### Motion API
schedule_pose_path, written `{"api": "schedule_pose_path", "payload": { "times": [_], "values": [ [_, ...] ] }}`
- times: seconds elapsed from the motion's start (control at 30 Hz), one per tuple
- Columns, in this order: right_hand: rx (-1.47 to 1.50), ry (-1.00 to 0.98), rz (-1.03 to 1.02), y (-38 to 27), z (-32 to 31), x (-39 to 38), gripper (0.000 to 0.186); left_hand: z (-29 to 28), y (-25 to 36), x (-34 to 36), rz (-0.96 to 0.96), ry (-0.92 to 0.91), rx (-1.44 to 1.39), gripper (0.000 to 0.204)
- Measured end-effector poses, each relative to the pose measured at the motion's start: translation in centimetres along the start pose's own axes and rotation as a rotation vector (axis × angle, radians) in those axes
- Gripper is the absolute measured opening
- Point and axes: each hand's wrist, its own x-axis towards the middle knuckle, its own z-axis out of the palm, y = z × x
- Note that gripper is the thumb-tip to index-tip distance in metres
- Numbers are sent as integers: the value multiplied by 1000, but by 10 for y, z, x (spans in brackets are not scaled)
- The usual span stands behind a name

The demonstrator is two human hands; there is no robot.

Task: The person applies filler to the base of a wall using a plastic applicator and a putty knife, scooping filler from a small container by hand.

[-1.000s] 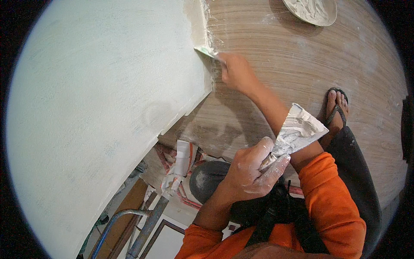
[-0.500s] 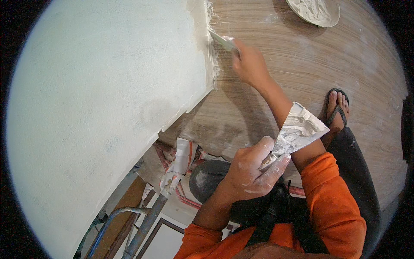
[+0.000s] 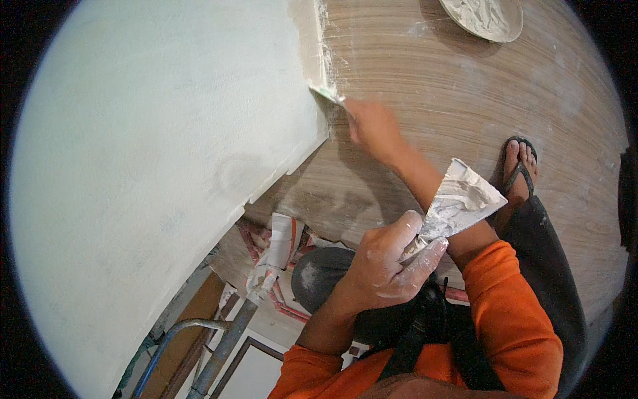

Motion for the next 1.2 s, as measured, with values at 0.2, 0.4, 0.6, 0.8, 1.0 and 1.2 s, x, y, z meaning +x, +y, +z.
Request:
{"api": "schedule_pose_path", "payload": {
  "times": [0.2,0.4,0.6,0.8,1.0,1.2],
  "values": [
    [351,194,183,-5,-13,-21,26,-3,0,-1,-7,14,-21,22],
    [105,393,86,-3,-44,60,25,-3,3,-6,-6,45,-56,23],
    [-32,328,33,-38,-49,103,21,6,-7,-7,89,122,-57,24],
    [53,245,-34,-70,-5,45,20,3,-4,-2,94,145,-106,21],
    [119,479,99,-1,-36,43,26,2,-9,0,96,123,-113,18],
    [75,432,42,3,-49,93,26,5,-1,7,80,122,-139,18]
  ]
}}
